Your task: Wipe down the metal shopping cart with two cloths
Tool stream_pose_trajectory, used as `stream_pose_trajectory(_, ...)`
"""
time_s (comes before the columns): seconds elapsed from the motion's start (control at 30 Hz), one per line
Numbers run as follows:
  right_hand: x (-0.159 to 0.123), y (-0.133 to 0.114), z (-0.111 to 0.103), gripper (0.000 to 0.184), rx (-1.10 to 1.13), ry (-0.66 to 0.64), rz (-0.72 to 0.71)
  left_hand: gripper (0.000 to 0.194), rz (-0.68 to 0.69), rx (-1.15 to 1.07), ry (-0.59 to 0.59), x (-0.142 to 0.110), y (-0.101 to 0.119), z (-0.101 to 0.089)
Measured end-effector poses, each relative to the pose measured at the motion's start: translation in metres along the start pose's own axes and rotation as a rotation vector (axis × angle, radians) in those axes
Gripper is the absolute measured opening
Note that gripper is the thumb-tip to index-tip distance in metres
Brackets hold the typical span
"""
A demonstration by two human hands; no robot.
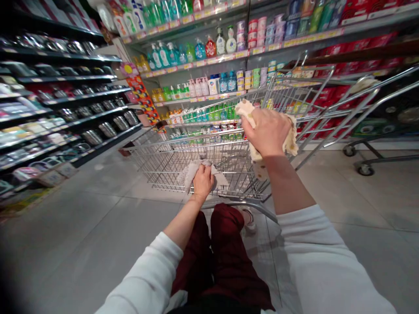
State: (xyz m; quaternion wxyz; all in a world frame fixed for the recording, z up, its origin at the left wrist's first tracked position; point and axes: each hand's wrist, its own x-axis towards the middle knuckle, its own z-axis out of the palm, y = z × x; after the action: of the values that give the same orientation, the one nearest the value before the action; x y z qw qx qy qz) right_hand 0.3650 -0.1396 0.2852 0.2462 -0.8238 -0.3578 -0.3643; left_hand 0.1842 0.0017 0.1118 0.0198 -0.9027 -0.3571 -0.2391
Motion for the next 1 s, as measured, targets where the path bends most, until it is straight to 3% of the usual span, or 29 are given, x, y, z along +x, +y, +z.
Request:
stream_pose_trajectory(0.27, 0.007, -0.001, 0.005, 0.047, 0.031, -0.019, -0.013, 0.027, -0.021, 0.008, -0.041, 0.009, 0.001, -0.005)
stream_pose_trajectory(0.5, 0.003, -0.001, -0.004, 0.045, 0.007, -0.035, -0.040, 0.024, -0.004, -0.012, -0.039, 0.006, -0.001, -0.003)
stream_pose_trajectory(0.87, -0.024, 0.007, -0.041, 0.038, -0.104, 0.016, -0.031, 0.029, 0.020, -0.099, -0.024, -0.045, 0.007, -0.008)
stream_pose_trajectory(1.0, -0.035, 0.005, -0.049, 0.039, -0.109, 0.073, -0.014, 0.034, 0.072, -0.269, 0.062, -0.066, -0.002, -0.010)
